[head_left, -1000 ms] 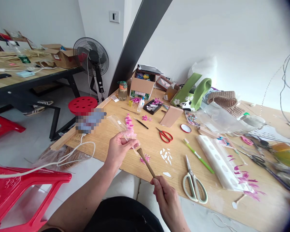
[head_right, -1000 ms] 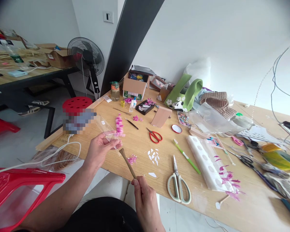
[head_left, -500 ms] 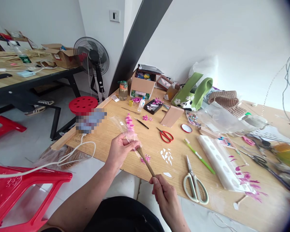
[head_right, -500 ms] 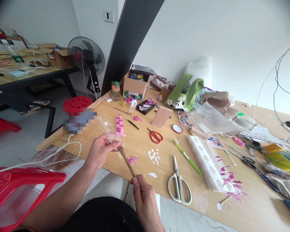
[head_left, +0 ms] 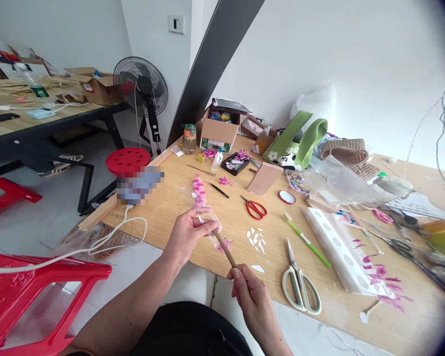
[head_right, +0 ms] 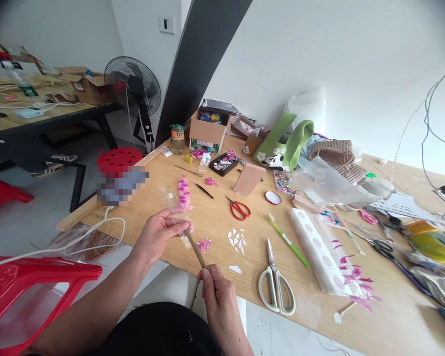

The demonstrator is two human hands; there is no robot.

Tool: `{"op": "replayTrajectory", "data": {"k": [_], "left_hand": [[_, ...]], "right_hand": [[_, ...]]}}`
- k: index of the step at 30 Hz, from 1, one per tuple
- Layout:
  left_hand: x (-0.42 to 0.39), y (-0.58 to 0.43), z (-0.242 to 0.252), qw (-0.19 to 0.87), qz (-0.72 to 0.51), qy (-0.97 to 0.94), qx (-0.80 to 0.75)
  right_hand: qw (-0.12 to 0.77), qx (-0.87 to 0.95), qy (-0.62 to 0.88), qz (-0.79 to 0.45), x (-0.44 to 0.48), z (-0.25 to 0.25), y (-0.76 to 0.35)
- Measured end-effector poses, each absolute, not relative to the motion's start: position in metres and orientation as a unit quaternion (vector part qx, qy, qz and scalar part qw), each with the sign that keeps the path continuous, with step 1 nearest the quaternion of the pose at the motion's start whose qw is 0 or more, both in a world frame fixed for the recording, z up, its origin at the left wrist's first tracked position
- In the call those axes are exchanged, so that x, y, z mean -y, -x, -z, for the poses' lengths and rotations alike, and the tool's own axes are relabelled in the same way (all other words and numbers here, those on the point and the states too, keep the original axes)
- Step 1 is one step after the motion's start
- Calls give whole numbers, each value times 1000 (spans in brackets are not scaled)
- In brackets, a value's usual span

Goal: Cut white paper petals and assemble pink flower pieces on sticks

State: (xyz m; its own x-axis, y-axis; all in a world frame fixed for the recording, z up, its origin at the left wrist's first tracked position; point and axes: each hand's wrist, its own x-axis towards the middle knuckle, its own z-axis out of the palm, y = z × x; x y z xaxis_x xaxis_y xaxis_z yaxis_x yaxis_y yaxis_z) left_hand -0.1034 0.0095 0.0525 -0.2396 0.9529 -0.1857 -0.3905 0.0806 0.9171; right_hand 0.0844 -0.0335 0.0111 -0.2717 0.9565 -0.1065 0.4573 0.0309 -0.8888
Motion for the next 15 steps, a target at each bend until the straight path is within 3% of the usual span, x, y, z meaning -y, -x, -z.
{"op": "replayTrajectory", "data": {"k": [15], "left_hand": [[-1, 91, -43, 628, -574, -273, -448]], "right_hand": [[282, 640, 525, -485, 28, -15, -76]]}}
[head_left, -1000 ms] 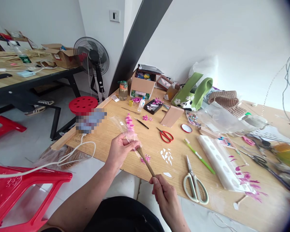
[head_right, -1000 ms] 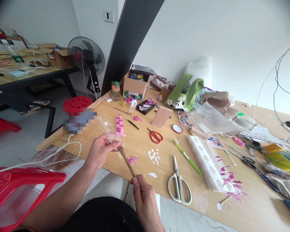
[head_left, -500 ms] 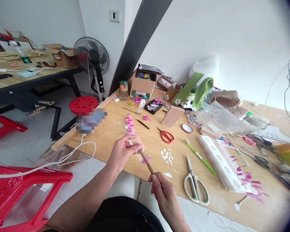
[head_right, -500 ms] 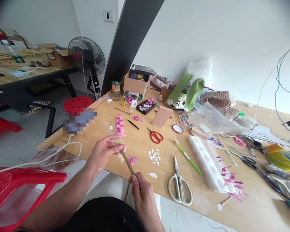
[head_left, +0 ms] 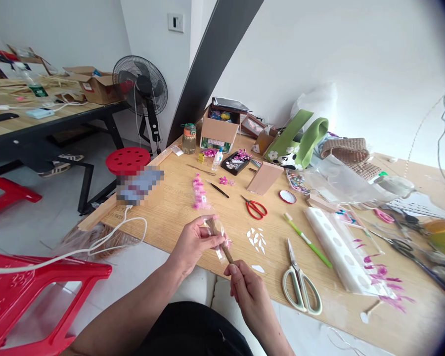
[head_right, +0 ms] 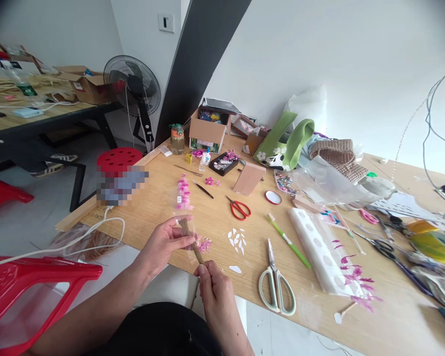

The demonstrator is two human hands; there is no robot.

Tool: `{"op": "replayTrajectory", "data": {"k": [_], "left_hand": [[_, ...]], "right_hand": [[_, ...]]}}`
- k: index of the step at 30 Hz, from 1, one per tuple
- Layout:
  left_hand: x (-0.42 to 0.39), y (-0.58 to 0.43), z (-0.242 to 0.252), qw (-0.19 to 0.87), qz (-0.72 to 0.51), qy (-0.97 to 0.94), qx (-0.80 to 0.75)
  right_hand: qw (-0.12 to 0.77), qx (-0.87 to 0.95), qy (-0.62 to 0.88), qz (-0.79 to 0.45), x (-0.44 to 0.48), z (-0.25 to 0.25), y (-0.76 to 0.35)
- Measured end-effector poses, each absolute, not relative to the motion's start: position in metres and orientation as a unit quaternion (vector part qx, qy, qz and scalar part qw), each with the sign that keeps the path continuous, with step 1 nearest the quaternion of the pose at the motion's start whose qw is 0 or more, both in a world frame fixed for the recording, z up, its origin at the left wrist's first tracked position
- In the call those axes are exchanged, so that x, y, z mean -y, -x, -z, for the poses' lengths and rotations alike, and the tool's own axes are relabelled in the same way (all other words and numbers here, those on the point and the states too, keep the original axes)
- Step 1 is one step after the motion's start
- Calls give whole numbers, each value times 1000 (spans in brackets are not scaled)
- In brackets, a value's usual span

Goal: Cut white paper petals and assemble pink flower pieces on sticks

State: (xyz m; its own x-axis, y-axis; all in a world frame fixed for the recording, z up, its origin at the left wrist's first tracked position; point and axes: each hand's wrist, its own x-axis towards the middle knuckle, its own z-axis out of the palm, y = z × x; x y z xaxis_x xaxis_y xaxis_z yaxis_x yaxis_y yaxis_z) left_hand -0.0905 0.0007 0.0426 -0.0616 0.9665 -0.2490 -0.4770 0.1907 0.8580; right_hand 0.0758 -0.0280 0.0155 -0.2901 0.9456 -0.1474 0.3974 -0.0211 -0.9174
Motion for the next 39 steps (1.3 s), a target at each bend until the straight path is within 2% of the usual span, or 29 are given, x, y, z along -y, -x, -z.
{"op": "replayTrajectory", "data": {"k": [7, 10, 14, 17, 27, 34, 39], "left_hand": [[1, 93, -45, 620, -591, -265, -443], [-2, 98, -45, 603, -609, -264, -444], [-3, 103, -41, 587, -616, -270, -451], [-3, 104, -39, 585, -614, -274, -453], [-4, 102, -37, 565, -610, -283, -478], [-5, 101, -40, 555, -610, -286, -488], [-5, 102, -41, 559, -607, -287, -486]], "right_hand": [[282, 611, 489, -555, 27, -23, -78], [305, 610, 475, -556, 27, -24, -85], [281, 634, 479, -538, 26, -20, -92], [258, 680, 494, -476, 25, -16, -93], [237, 822, 497, -147, 31, -4, -86], [219, 848, 477, -66, 27, 2, -82], [208, 854, 473, -58, 27, 9, -81]]}}
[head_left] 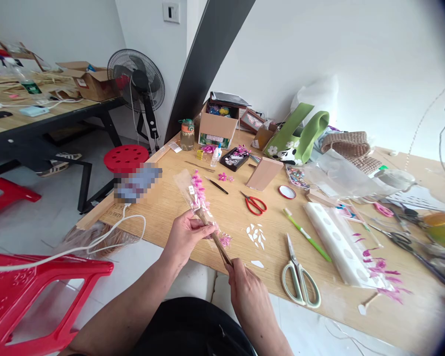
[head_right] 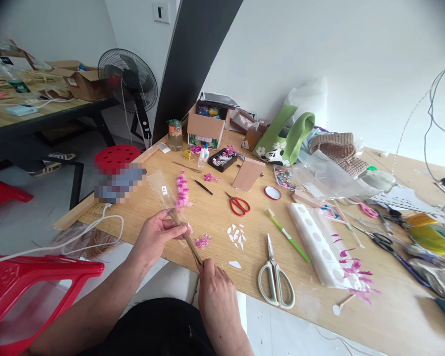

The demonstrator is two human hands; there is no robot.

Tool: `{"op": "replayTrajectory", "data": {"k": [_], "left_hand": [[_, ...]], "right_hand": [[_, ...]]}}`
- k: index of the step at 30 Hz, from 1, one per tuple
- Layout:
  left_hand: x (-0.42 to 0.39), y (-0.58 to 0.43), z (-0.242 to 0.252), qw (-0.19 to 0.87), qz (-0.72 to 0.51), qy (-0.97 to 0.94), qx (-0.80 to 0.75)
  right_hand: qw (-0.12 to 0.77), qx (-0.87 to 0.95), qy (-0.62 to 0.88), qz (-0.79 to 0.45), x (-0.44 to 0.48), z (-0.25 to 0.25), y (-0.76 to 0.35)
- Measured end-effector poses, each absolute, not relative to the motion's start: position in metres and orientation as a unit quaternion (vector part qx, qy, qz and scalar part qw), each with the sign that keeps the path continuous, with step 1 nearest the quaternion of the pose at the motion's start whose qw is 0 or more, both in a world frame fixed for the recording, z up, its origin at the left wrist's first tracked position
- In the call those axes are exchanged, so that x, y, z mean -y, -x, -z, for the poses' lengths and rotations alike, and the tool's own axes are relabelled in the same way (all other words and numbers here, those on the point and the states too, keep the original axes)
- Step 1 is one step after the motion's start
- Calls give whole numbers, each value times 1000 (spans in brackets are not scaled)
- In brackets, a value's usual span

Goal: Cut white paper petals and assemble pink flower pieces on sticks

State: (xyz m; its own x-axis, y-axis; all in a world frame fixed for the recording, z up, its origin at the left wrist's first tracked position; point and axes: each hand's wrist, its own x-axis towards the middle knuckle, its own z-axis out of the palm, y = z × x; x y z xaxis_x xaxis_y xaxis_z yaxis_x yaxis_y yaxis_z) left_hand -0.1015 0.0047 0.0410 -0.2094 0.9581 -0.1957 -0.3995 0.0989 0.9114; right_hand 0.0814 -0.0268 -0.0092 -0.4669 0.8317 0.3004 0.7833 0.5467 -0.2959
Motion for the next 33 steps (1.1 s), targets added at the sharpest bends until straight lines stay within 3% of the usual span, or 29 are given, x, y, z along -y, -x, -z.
{"op": "replayTrajectory", "data": {"k": [7, 18, 26, 33], "left_hand": [[-5, 98, -42, 575, -602, -278, -479], [2, 83, -42, 615, -577, -271, -465], [0, 92, -42, 586, -594, -255, -489], [-3, 95, -37, 567, -602, -259, -500]], "right_hand": [[240, 841, 474, -101, 27, 10, -79], [246, 832, 496, -29, 17, -2, -68], [275, 793, 516, -169, 16, -14, -80], [367, 799, 476, -5, 20, -19, -78]]}}
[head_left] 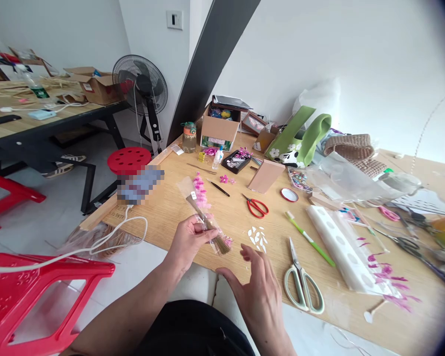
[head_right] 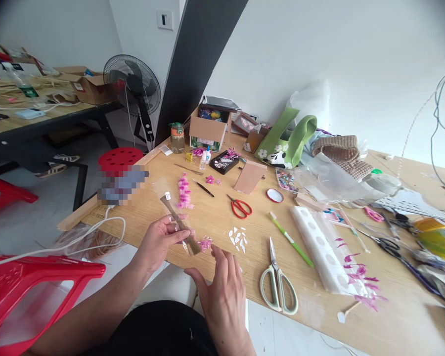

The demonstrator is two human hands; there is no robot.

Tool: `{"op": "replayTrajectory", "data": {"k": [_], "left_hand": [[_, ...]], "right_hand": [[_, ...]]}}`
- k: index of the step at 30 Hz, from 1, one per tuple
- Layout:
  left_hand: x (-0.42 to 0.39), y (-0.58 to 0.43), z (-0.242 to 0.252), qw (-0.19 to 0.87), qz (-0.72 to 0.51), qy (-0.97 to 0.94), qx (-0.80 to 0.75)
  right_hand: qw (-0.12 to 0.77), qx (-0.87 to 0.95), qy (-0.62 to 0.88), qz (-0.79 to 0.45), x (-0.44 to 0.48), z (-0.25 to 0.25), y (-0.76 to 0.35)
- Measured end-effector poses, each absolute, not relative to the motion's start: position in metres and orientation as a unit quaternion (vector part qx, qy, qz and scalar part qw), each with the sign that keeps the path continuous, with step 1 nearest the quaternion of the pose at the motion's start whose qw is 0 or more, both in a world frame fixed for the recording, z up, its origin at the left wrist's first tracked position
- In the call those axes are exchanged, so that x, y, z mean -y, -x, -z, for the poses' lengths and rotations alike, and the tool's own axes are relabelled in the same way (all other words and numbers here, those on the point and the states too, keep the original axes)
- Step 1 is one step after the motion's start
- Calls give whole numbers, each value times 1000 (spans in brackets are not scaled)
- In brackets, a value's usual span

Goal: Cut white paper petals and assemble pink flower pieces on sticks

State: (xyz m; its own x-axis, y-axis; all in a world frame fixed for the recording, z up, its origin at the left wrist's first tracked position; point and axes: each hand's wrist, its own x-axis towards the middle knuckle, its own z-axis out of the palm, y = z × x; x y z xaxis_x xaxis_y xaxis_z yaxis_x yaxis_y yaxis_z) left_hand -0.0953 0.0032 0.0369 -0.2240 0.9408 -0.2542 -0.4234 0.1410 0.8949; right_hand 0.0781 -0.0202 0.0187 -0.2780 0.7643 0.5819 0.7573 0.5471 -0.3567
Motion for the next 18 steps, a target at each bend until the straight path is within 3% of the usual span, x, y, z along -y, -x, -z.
{"op": "replayTrajectory", "data": {"k": [4, 18], "left_hand": [[-4, 94, -38, 565, -605, -262, -496], [-1, 90, -36, 549, -609, -295, -490]], "right_hand": [[439, 784, 428, 93, 22, -27, -71], [332, 812, 480, 31, 11, -27, -54]]}}
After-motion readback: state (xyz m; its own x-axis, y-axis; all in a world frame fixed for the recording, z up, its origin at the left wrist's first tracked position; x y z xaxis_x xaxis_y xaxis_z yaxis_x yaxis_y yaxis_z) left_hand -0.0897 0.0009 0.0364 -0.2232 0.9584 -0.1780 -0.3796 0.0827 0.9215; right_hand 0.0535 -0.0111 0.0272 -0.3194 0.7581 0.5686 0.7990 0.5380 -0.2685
